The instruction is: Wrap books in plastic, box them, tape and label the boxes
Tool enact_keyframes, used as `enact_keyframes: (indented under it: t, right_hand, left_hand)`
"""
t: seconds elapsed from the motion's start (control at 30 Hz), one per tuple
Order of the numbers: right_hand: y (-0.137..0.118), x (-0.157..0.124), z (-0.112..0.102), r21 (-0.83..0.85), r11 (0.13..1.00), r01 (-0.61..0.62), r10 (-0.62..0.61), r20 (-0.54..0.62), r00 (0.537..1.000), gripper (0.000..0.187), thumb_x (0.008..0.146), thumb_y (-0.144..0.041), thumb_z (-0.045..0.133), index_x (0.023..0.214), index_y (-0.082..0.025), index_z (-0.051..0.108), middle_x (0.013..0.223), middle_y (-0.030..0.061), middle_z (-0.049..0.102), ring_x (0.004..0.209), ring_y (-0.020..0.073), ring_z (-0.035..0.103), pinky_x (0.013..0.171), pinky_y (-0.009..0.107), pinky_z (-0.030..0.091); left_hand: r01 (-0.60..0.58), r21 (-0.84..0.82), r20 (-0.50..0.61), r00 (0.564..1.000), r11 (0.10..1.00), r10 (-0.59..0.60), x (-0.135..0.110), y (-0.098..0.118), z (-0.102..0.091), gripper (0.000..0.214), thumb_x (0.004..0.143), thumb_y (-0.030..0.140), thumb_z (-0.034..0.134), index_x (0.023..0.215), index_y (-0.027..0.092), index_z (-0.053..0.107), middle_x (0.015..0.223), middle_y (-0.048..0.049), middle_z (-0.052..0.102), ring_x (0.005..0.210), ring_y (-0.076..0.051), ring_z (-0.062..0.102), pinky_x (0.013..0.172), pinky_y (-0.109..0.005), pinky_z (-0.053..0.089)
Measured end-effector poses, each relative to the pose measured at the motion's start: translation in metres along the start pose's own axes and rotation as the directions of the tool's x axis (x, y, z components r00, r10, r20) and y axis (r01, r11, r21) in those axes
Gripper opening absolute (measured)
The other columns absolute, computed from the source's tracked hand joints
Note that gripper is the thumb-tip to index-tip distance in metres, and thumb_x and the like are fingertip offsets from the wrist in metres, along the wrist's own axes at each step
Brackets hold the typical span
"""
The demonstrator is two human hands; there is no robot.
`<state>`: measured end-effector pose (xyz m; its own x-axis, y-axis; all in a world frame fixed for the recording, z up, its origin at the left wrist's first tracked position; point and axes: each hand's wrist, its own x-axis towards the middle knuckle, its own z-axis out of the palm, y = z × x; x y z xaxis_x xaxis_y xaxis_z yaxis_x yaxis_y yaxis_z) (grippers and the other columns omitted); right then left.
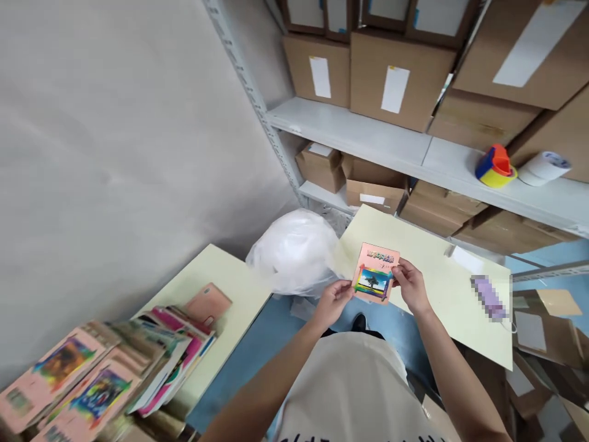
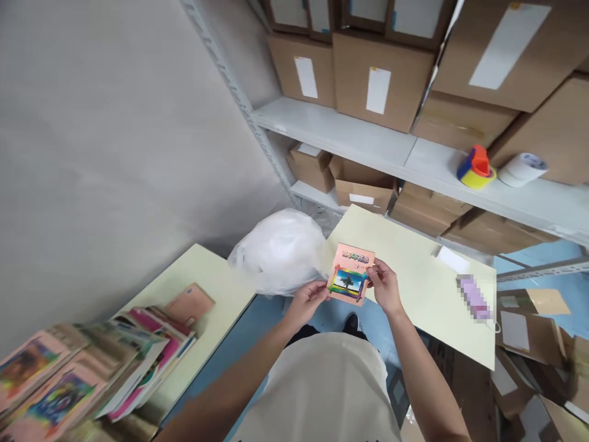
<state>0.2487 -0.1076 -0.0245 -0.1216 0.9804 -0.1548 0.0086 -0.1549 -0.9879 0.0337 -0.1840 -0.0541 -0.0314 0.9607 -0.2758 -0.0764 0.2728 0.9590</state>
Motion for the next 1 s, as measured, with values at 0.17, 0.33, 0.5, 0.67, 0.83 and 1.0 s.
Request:
enact_keyframes:
  t: [0.17,0.33,0.5,0.67,0.83,1.0]
  right_hand:
    - [0.015,0.002,-0.031,0.070,0.997,-0.021,0.029,-0.113,0.993,0.057,0.074,-0.063,0.070,0.110,-0.019,0.067,0.075,0.0036,0.072,0.061,0.0165,0.064,0.053,0.029,0.053]
    - [0.024,0.007,-0.044,0.067,0.996,-0.056,0.067,-0.185,0.981,0.053,0.076,-0.066,0.066,0.104,-0.020,0.068,0.082,0.0057,0.074,0.066,0.0180,0.065,0.058,0.031,0.054]
    - [0.011,0.020,-0.053,0.001,0.999,-0.039,0.038,-0.309,0.950,0.052,0.076,-0.065,0.067,0.103,-0.020,0.069,0.089,0.0072,0.073,0.072,0.0188,0.065,0.061,0.032,0.054]
    - [-0.008,0.040,-0.061,-0.072,0.997,-0.001,-0.027,-0.387,0.922,0.054,0.074,-0.061,0.069,0.110,-0.022,0.065,0.082,0.0028,0.067,0.073,0.0187,0.064,0.063,0.035,0.056]
    - [-0.011,0.054,-0.056,-0.062,0.998,0.016,-0.038,-0.371,0.928,0.042,0.080,-0.059,0.064,0.103,-0.024,0.062,0.082,0.0006,0.064,0.071,0.0175,0.064,0.066,0.036,0.058]
    - [-0.017,0.056,-0.059,-0.064,0.996,0.063,-0.076,-0.232,0.970,0.028,0.086,-0.046,0.057,0.099,-0.024,0.068,0.091,0.0048,0.068,0.084,0.0207,0.065,0.075,0.039,0.057]
  left_hand:
    - [0.015,0.131,0.073,0.997,0.991,-0.025,0.023,-0.001,0.025,0.037,0.077,0.053,0.069,0.077,0.017,0.068,0.071,-0.0034,0.069,0.070,-0.018,0.065,0.075,-0.031,0.053]
    - [0.046,0.172,0.134,0.989,0.984,-0.070,0.044,-0.001,0.034,0.035,0.076,0.052,0.070,0.078,0.017,0.067,0.068,-0.0025,0.068,0.067,-0.017,0.064,0.070,-0.028,0.051]
    - [0.028,0.152,0.171,0.984,0.988,-0.055,0.068,0.004,0.038,0.034,0.075,0.051,0.070,0.075,0.018,0.066,0.066,-0.0011,0.068,0.066,-0.016,0.064,0.069,-0.028,0.052]
    - [0.013,0.052,0.173,0.985,0.999,-0.022,0.098,0.012,0.035,0.039,0.070,0.053,0.077,0.085,0.017,0.074,0.082,-0.0064,0.076,0.078,-0.021,0.070,0.077,-0.032,0.056]
    - [0.170,-0.164,0.213,0.968,0.972,-0.133,0.123,0.016,0.027,0.058,0.059,0.061,0.084,0.096,0.016,0.076,0.087,-0.0075,0.077,0.079,-0.021,0.072,0.088,-0.041,0.057]
    - [0.335,-0.270,0.346,0.909,0.903,-0.233,0.130,0.022,0.023,0.054,0.055,0.056,0.088,0.091,0.016,0.077,0.097,-0.0110,0.077,0.089,-0.023,0.071,0.090,-0.038,0.055]
